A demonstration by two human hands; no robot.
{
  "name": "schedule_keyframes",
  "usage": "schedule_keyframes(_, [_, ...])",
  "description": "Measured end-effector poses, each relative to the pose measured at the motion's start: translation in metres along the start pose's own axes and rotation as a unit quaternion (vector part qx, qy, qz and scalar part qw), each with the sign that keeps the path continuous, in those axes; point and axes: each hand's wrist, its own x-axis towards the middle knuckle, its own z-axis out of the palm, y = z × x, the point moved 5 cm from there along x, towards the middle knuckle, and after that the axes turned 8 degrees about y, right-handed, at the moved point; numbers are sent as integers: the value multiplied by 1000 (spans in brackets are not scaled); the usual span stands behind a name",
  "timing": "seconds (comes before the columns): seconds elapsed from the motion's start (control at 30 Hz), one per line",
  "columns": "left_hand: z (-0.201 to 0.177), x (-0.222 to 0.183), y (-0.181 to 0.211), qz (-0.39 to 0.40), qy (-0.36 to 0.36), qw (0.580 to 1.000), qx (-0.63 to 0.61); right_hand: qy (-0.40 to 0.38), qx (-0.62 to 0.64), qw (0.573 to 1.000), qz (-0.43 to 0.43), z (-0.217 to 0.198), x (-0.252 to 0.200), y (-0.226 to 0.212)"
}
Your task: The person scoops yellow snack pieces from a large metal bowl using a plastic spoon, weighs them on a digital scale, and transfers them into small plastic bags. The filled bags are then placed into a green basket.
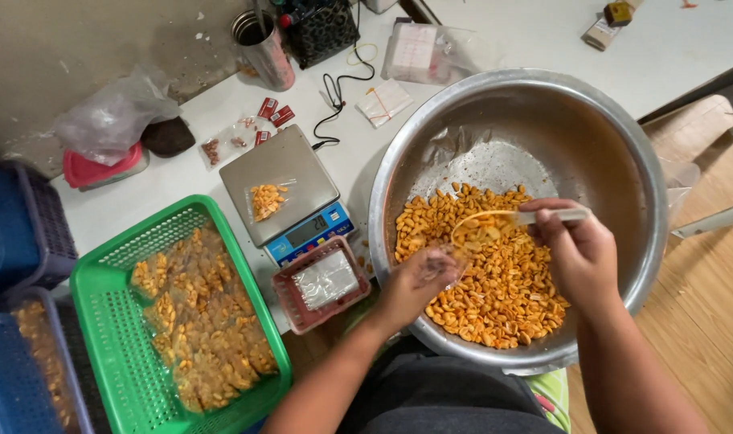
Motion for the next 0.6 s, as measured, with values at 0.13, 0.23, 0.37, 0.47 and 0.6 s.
schedule_keyframes(0.13, [10, 10, -12, -97, -47, 981, 163, -183, -101, 936, -283, 12, -13, -16])
schedule_keyframes(0.23, [14, 19, -3, -108, -34, 971, 212, -150, -124, 938, -286, 10, -22, -37])
schedule_keyframes(0.37, [1, 19, -16, 79, -24, 994, 68, -63, -73, 959, -267, -10, -24, -21])
schedule_keyframes(0.47, [-26, 16, -35, 61, -56, 993, -79, 1, -106, 983, -152, -23, -27, 18])
schedule_keyframes(0.6, [-120, 13, -17, 165, 161, 969, -94, 31, -97, 995, -10, -36, -40, 60])
